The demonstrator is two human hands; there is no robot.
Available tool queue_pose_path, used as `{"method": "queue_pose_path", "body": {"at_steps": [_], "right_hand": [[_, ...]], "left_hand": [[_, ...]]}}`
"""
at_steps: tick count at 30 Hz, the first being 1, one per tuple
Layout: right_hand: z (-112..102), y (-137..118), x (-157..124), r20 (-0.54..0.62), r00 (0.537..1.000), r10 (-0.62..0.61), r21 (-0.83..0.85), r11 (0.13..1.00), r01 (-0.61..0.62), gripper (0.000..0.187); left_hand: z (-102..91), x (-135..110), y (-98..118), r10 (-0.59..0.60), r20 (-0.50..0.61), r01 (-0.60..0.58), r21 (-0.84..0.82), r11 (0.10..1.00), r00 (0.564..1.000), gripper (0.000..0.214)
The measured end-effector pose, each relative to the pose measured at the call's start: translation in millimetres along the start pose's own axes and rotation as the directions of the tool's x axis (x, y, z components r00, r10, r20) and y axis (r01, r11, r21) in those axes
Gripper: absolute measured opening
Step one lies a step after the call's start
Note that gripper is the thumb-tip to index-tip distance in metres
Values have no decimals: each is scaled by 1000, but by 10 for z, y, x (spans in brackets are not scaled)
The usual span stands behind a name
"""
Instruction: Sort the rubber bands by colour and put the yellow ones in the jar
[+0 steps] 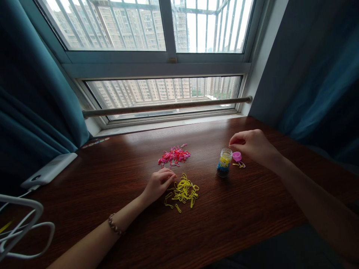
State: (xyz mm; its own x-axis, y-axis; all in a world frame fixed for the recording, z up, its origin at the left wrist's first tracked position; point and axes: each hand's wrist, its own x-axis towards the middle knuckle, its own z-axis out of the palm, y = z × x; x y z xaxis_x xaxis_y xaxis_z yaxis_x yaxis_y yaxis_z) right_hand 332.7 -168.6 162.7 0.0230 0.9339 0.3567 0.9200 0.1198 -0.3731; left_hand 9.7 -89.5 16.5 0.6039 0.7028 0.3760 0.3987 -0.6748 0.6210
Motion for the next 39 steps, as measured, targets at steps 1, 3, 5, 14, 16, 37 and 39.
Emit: {"method": "queue_pose_path", "body": {"at_steps": [1, 3, 5, 14, 16, 37, 39], "right_hand": [[1, 75, -25, -10, 999, 37, -2, 999, -37, 10], [55, 280, -89, 16, 992, 124, -12, 992, -123, 11], [185, 534, -164, 143, 973, 182, -31, 983, -179, 11], [738, 1214, -364, 286, 939, 193, -164, 975, -151, 11], [766, 1222, -377, 284, 946, 157, -172, 979, -111, 8], [894, 825, -541, 213, 969, 122, -367, 929, -36, 13], [860, 644, -635, 273, 958, 84, -245, 969, -15, 12]], "left_hand": [[-1, 0, 3, -1, 1, 1, 1, 1000, 1000, 21], [-2, -1, 10, -3, 4, 3, 3, 1000, 1000, 21], [-2, -1, 18, 0, 4, 0, 2, 1000, 1000, 20], [0, 11, 13, -2, -2, 2, 9, 1000, 1000, 20], [0, 10, 9, 0, -4, 0, 6, 1000, 1000, 20], [-413, 14, 136, -211, 516, 234, 22, 972, 830, 47], [-509, -25, 204, -214, 609, 206, 84, 975, 764, 57]]}}
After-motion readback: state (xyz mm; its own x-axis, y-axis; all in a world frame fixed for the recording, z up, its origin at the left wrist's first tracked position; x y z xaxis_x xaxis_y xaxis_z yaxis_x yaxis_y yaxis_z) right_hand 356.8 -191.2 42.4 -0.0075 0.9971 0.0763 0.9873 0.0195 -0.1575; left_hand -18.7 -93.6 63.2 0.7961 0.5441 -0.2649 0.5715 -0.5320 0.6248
